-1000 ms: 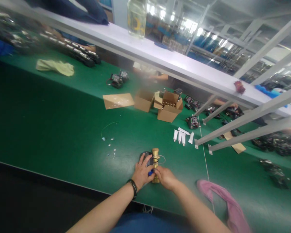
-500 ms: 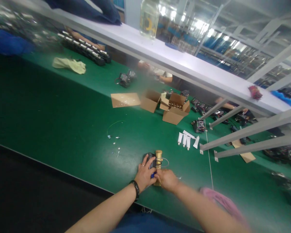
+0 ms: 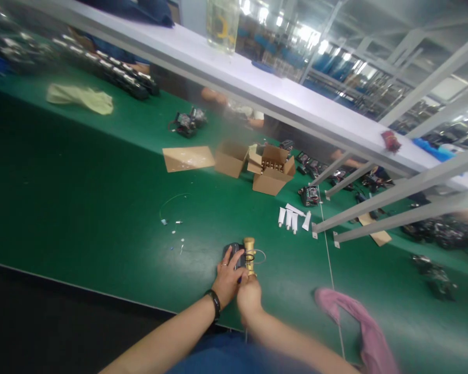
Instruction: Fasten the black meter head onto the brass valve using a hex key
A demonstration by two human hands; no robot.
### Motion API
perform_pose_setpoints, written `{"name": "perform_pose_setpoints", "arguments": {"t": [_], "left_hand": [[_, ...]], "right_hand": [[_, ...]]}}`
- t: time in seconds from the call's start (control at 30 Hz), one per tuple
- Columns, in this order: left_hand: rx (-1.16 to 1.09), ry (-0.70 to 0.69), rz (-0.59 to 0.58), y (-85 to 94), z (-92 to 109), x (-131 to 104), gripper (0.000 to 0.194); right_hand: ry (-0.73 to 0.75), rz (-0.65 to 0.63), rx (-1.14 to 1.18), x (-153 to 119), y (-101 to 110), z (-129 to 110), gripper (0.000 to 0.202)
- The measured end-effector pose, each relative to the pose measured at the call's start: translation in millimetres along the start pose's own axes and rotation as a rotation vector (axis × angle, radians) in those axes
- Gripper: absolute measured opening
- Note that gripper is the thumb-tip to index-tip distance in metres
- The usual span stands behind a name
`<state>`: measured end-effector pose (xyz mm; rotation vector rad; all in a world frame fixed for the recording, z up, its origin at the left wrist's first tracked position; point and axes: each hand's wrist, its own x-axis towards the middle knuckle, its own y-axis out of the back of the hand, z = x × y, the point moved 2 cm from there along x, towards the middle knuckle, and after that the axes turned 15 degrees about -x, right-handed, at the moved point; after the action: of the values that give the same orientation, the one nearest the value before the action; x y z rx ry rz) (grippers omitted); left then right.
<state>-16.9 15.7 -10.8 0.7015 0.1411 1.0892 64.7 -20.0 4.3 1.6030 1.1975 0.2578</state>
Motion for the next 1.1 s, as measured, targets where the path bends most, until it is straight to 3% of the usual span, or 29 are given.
{"name": "perform_pose_setpoints", "arguments": {"t": [0.1,0.3,0.4,0.5,0.67,0.73,0.83,0.93,1.1], "left_hand": [[-0.003,-0.002,-0.003,0.2,0.6,-0.4,0.018],[0.011,-0.013,-0.016,-0.1,3.3,0.8,0.017],[0.018,-0.013,-0.011,0.3,5.1,1.4,0.017],[0.024,-0.014,-0.014,-0.5,5.6,1.6,0.017],[0.023,-0.025,-0.016,-5.4,-0.3,2.5,0.014],[0.028,-0.020,-0.032,-7.1,-3.2,2.7,0.015],[0.029,-0.005,-0.055,-6.6,-3.9,1.8,0.018],[0.019,-0.003,-0.058,-2.8,-0.1,-0.1,0.026],[0.044,-0.016,-0.063,-0.7,2.0,0.1,0.038]], "right_hand": [[0.013,-0.020,0.111,-5.4,2.1,3.7,0.038],[0.104,-0.144,0.384,-37.6,-0.1,40.6,0.038],[-0.018,-0.255,0.418,-51.8,-1.7,49.3,0.032],[-0.188,-0.324,0.592,-59.8,-1.6,37.2,0.028],[-0.381,-0.484,1.312,-67.9,-5.7,-6.9,0.022],[-0.411,-0.523,1.453,-67.9,-7.9,-15.9,0.020],[-0.435,-0.481,1.446,-58.8,-7.0,-12.7,0.023],[-0.385,-0.339,1.350,-39.8,2.6,-3.5,0.021],[-0.320,-0.290,0.954,-14.9,14.9,-2.4,0.026]]}}
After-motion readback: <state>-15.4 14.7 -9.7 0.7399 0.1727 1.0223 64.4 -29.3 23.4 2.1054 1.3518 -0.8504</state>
